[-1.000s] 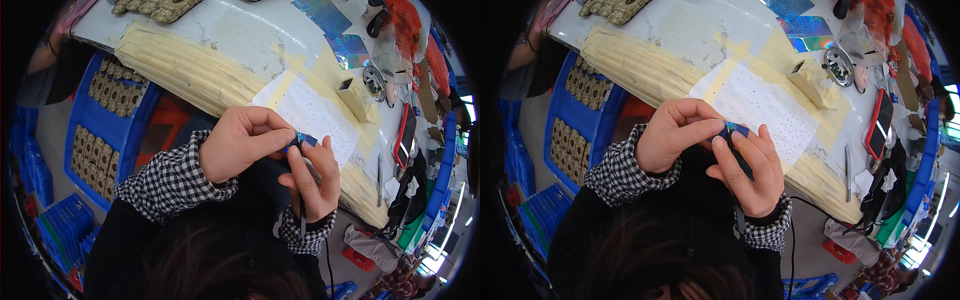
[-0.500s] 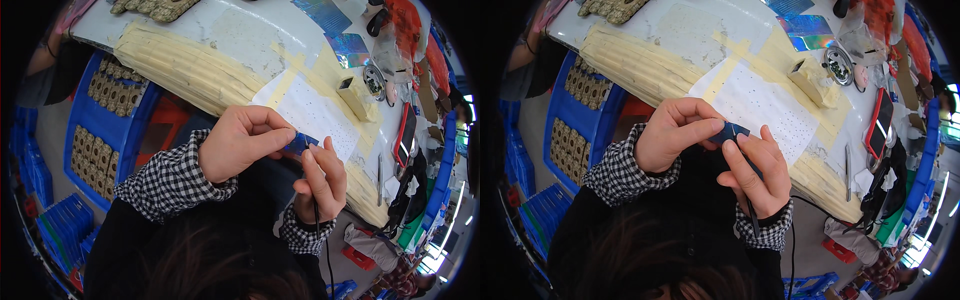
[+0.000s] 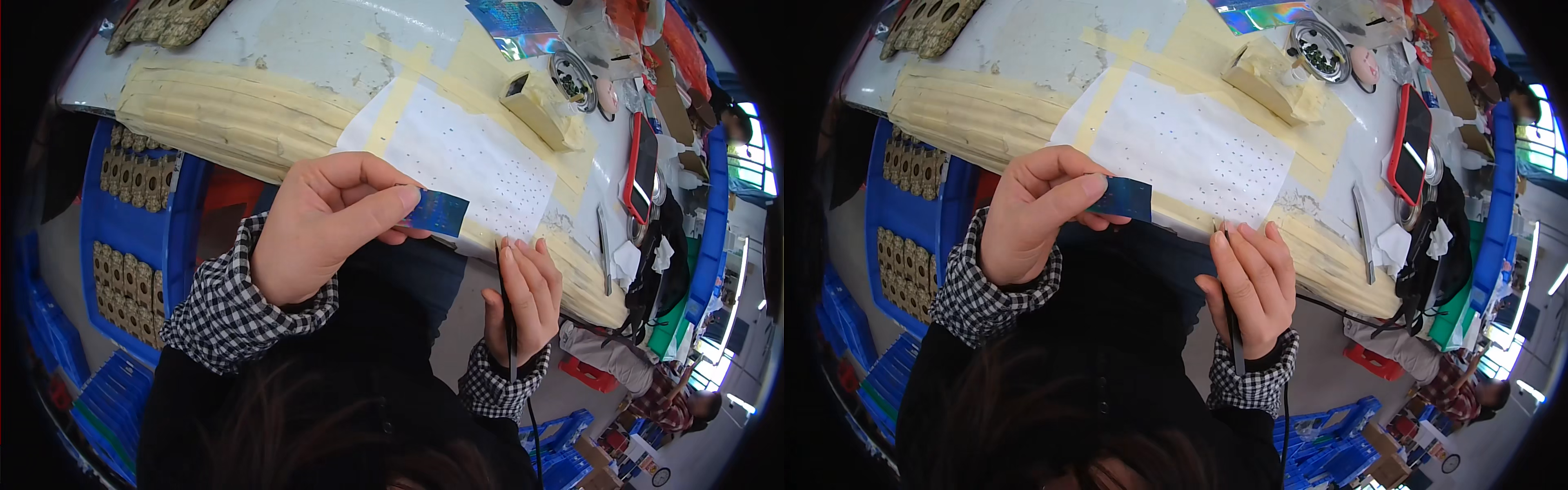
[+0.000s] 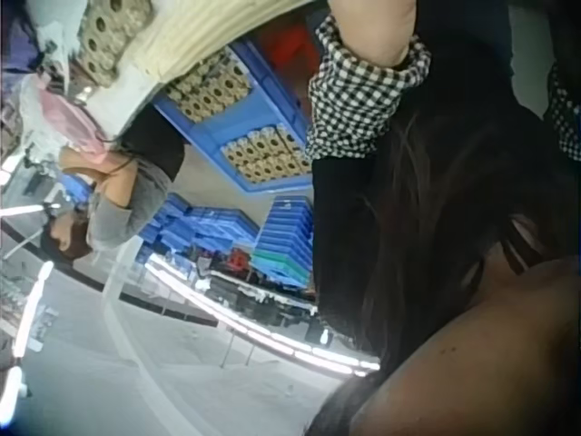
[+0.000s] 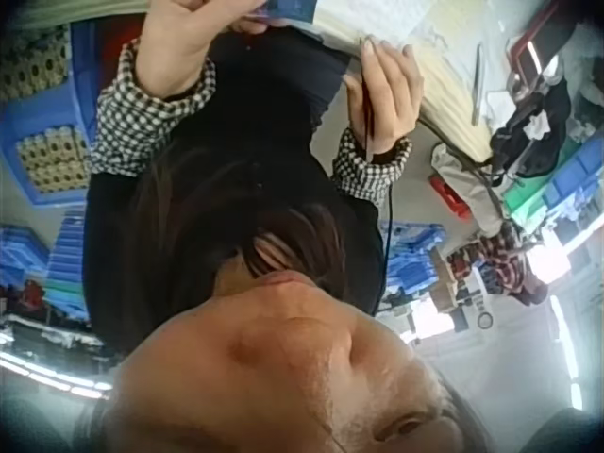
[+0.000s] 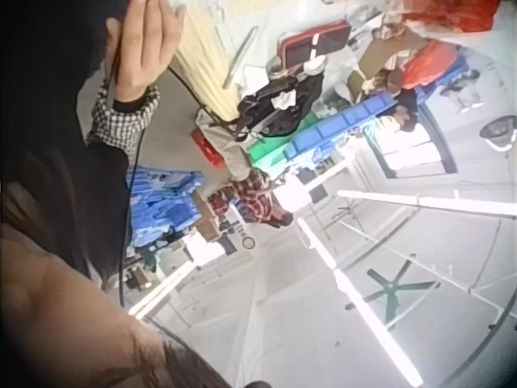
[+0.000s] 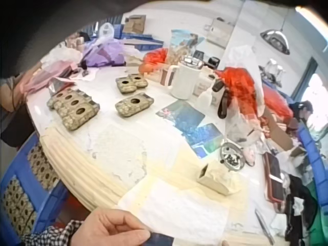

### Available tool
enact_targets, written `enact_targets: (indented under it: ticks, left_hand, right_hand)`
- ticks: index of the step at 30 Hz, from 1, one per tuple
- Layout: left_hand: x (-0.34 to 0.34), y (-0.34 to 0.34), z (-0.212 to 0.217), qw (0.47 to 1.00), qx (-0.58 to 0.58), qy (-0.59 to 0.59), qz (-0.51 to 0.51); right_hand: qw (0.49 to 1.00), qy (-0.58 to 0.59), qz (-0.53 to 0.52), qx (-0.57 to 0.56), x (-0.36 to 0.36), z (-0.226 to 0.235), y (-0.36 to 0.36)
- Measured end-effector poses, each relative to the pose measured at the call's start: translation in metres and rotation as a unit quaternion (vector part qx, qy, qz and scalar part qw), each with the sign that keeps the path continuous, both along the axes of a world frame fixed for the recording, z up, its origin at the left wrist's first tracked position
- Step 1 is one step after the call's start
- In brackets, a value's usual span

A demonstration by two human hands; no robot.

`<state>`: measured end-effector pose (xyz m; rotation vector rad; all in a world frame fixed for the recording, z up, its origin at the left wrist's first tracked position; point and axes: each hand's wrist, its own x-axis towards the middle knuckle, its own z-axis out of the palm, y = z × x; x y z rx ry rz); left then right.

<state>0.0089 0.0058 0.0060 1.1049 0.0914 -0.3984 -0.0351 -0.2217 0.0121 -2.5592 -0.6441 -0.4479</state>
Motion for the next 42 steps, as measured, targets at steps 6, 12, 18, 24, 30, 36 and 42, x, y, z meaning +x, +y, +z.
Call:
enact_targets:
  ticks: [6, 12, 18, 24, 30, 36, 42]
  left_hand:
    - [0.0, 0.001, -0.001, 1.0, -0.002, -0.006, -0.002]
    - [0.001, 0.004, 0.0, 1.0, -0.02, 0.014, -0.014]
    - [0.001, 0.001, 0.004, 1.0, -0.003, 0.017, -0.008]
    - [0.001, 0.002, 0.003, 1.0, -0.015, 0.022, -0.009]
    - [0.0, -0.001, 0.001, 1.0, 0.005, 0.008, 0.007]
    - [0.0, -0.001, 0.002, 1.0, 0.008, 0.002, 0.0]
    - [-0.001, -0.002, 0.0, 1.0, 0.011, 0.008, 0.007]
  right_hand:
    - [0.994, -0.038, 0.017, -0.1, 0.003, 0.001, 0.003]
    - [0.988, -0.024, 0.03, -0.147, 0.007, 0.014, 0.009]
    - [0.999, -0.011, 0.012, -0.046, 0.005, 0.015, 0.005]
    - [0.999, -0.014, 0.021, -0.03, 0.009, 0.007, 0.007]
    - [0.991, -0.002, 0.036, -0.13, 0.015, 0.021, 0.014]
    - [0.994, 0.043, 0.061, -0.074, 0.021, 0.031, 0.004]
    - [0.998, 0.03, 0.025, 0.046, 0.016, 0.025, 0.001]
